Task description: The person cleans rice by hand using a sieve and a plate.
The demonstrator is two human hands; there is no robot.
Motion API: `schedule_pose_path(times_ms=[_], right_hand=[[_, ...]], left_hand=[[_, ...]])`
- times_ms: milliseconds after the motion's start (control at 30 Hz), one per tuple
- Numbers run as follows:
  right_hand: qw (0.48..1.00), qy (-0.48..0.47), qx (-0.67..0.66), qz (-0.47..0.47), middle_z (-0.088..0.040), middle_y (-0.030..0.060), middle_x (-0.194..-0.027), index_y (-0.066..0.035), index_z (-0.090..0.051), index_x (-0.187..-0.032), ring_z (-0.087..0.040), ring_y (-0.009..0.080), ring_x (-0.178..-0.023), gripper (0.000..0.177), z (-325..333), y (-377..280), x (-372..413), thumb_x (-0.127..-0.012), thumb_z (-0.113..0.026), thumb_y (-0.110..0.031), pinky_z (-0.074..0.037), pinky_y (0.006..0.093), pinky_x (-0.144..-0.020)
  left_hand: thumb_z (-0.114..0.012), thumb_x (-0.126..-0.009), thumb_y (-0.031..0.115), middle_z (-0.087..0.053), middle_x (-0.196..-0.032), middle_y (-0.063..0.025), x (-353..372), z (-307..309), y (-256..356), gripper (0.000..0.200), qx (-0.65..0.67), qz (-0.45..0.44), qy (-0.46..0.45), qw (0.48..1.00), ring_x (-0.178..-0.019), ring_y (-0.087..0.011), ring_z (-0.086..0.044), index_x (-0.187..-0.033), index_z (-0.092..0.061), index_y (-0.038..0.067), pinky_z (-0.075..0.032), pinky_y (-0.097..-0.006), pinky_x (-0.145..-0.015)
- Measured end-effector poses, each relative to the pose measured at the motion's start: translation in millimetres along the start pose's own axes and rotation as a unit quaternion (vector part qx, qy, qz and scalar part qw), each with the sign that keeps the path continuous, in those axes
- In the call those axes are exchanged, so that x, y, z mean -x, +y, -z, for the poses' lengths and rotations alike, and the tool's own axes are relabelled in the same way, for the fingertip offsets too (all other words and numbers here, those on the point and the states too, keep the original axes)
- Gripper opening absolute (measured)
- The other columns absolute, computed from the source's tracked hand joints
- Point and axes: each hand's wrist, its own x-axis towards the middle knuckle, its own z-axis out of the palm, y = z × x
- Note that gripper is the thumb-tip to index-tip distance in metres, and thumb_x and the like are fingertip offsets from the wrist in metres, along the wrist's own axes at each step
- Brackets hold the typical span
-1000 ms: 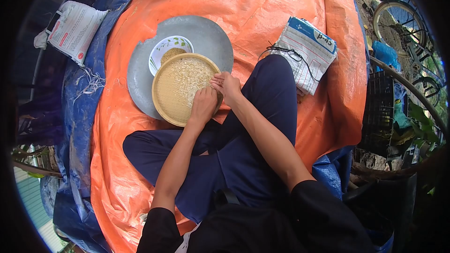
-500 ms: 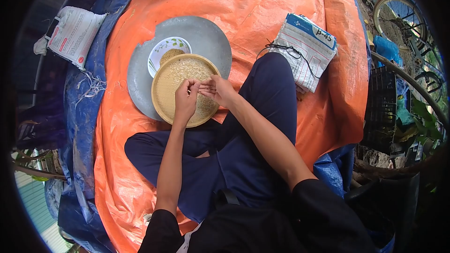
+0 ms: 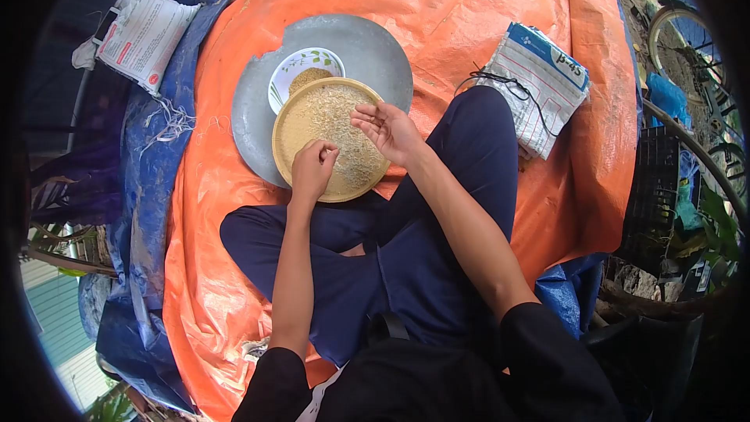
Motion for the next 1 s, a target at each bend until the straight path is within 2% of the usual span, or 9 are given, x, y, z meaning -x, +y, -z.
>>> schedule_pose_path(times_ms=[67,167,267,367,767,1000], right_hand=[[0.999,0.026,0.022,-0.007,-0.064,0.0209,-0.114,0.012,-0.054,-0.121,-0.067,0.0265,-0.105,0.044,-3,6,3,-0.107,-0.037,-0.026,-0.056,0.0302,-0.095],[0.998,0.045,0.031,-0.002,-0.064,0.0202,-0.115,0.011,-0.054,-0.121,-0.066,0.0261,-0.106,0.044,-5,5,4,-0.106,-0.037,-0.026,-0.056,0.0299,-0.094],[0.998,0.049,0.037,-0.002,-0.063,0.02,-0.117,0.011,-0.053,-0.123,-0.065,0.0256,-0.108,0.045,-6,6,7,-0.106,-0.038,-0.027,-0.055,0.0305,-0.096],[0.997,0.052,0.05,-0.004,-0.062,0.0199,-0.117,0.011,-0.053,-0.124,-0.064,0.0256,-0.109,0.046,-10,7,9,-0.105,-0.039,-0.029,-0.054,0.0315,-0.097],[0.997,0.045,0.054,-0.02,-0.062,0.0193,-0.115,0.01,-0.052,-0.123,-0.064,0.0265,-0.11,0.052,-6,10,8,-0.103,-0.042,-0.036,-0.053,0.0331,-0.099],[0.997,0.041,0.063,-0.018,-0.061,0.0188,-0.114,0.01,-0.052,-0.123,-0.063,0.0262,-0.11,0.054,-6,12,7,-0.103,-0.042,-0.039,-0.052,0.0338,-0.099]], left_hand=[[-0.071,-0.086,0.015,-0.063,-0.084,-0.011,0,-10,1,0.011,-0.038,-0.024,-0.013,0.999,-0.075,-0.029,-0.065,-0.092,-0.07,0.005,-0.05,-0.0401,-0.068],[-0.072,-0.085,0.014,-0.062,-0.087,-0.0115,-2,-20,9,0.012,-0.023,-0.035,-0.028,0.999,-0.079,-0.0302,-0.064,-0.093,-0.07,0.005,-0.051,-0.0416,-0.071],[-0.072,-0.084,0.012,-0.06,-0.089,-0.0118,-1,-30,11,0.011,-0.086,-0.088,-0.007,0.992,-0.084,-0.0312,-0.064,-0.092,-0.069,0.005,-0.052,-0.0422,-0.074],[-0.071,-0.084,0.011,-0.059,-0.09,-0.012,-2,-37,8,0.01,-0.098,-0.093,0.005,0.991,-0.087,-0.0318,-0.063,-0.091,-0.069,0.005,-0.052,-0.0426,-0.075],[-0.066,-0.084,0.01,-0.062,-0.089,-0.0158,-8,-43,8,0.011,-0.171,-0.127,-0.028,0.977,-0.088,-0.0337,-0.063,-0.085,-0.063,-0.001,-0.051,-0.0454,-0.077],[-0.065,-0.083,0.009,-0.062,-0.09,-0.0168,-10,-41,7,0.009,-0.137,-0.141,-0.055,0.979,-0.09,-0.0343,-0.064,-0.086,-0.063,0.0,-0.051,-0.0458,-0.078]])
